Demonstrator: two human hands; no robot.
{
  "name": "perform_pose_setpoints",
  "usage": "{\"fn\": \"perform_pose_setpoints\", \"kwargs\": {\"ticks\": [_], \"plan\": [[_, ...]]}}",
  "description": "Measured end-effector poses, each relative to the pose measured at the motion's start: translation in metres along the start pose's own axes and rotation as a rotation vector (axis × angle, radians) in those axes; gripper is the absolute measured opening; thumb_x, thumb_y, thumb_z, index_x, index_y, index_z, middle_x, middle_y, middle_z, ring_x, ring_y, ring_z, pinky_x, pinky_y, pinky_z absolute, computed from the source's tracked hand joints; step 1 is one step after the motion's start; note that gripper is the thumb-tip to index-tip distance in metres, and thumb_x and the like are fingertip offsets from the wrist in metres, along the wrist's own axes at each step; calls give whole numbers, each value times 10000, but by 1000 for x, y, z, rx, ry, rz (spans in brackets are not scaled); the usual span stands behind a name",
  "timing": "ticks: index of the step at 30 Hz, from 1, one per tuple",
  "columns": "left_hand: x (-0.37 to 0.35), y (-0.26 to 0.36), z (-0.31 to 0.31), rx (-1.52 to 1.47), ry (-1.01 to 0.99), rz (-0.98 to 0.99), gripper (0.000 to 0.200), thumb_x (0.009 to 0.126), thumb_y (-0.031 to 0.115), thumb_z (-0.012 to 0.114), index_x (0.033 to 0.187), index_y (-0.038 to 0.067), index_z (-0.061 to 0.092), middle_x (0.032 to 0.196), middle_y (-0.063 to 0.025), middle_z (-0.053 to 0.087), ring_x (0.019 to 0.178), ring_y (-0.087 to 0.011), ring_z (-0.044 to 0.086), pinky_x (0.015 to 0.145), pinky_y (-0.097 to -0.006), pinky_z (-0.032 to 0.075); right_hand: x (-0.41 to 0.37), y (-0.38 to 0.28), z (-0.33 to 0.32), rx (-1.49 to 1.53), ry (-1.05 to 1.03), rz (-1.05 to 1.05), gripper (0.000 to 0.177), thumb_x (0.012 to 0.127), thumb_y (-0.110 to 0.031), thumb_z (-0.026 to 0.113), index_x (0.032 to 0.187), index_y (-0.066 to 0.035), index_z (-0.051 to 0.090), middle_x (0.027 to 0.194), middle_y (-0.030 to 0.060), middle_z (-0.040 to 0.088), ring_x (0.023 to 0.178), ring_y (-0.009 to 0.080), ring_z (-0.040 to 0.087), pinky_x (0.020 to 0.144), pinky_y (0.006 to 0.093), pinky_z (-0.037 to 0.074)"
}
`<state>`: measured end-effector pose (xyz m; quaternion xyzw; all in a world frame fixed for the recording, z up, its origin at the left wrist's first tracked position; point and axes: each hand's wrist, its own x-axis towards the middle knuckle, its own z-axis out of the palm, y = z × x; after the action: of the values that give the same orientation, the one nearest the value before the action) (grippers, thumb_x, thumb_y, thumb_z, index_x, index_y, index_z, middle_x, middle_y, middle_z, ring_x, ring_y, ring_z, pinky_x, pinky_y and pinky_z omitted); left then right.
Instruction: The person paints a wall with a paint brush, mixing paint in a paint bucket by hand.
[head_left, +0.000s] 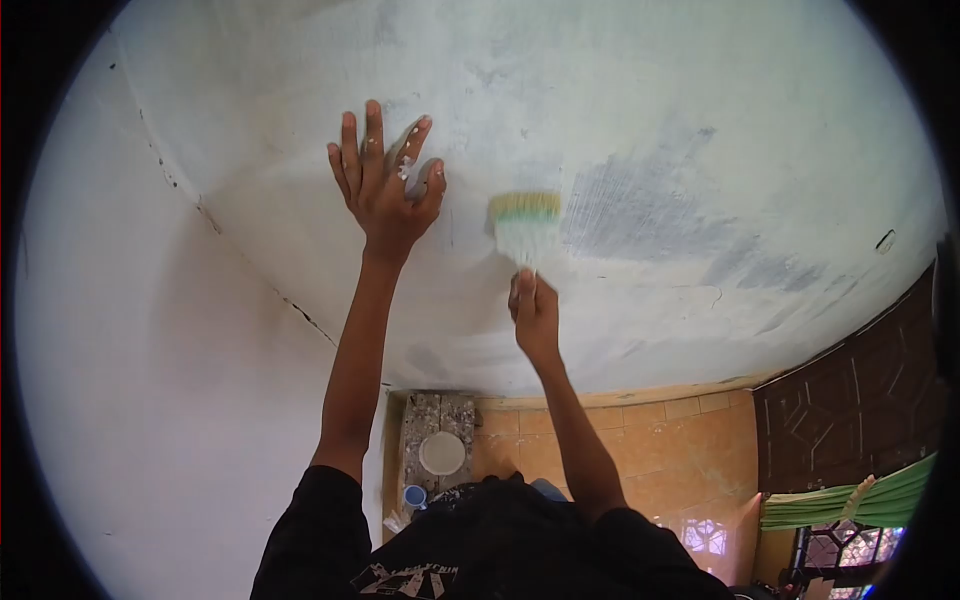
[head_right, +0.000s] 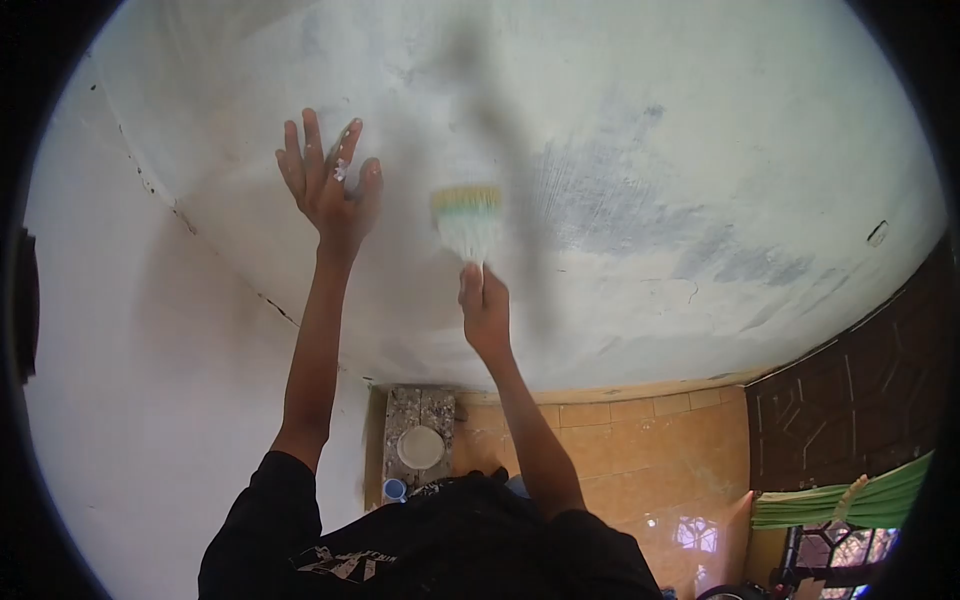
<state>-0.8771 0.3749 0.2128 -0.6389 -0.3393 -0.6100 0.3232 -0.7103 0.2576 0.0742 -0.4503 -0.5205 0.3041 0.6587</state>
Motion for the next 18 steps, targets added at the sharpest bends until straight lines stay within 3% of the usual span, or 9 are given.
{"fn": "perform_pose_setpoints", "kwargs": {"ticks": [4,7,9,12,15,18], "plan": [[-1,0,0,9,5,-5,352,842,332,620,1175,268,713,1480,-116,460,1442,-302,291,1201,-447,68,-51,8,-1,34,7,215,472,1064,-389,365,693,-99,396,540,-55,339,457,21,306,413,211,257],[0,1,-2,0,1,-19,345,841,337,624,1167,273,716,1477,-107,466,1442,-297,292,1203,-436,73,-25,-43,-1,-41,7,-28,479,1065,-392,357,689,-98,403,533,-54,341,452,22,301,408,213,252],[-1,0,-2,1,5,-19,341,842,335,622,1164,272,717,1477,-107,466,1442,-298,293,1203,-432,74,9,-80,-5,-82,-4,-66,489,1068,-390,342,678,-101,400,530,-53,338,453,25,297,408,214,250],[0,0,-1,-13,18,-17,337,842,328,617,1157,270,720,1474,-107,470,1439,-299,299,1203,-432,79,40,-101,-9,-2,-6,98,494,1069,-389,337,668,-105,390,531,-53,335,451,29,296,409,215,252],[-1,2,0,-39,35,-13,331,840,320,613,1147,266,725,1465,-112,480,1434,-301,308,1202,-435,88,19,-45,-17,-66,8,11,488,1064,-402,352,682,-102,398,535,-57,329,448,31,294,408,214,254],[1,2,-2,-19,14,-33,331,836,320,614,1140,259,729,1457,-123,486,1429,-306,317,1200,-439,97,-32,9,-25,-2,-2,121,481,1060,-412,358,693,-104,403,541,-54,331,444,34,296,400,216,249]]}}
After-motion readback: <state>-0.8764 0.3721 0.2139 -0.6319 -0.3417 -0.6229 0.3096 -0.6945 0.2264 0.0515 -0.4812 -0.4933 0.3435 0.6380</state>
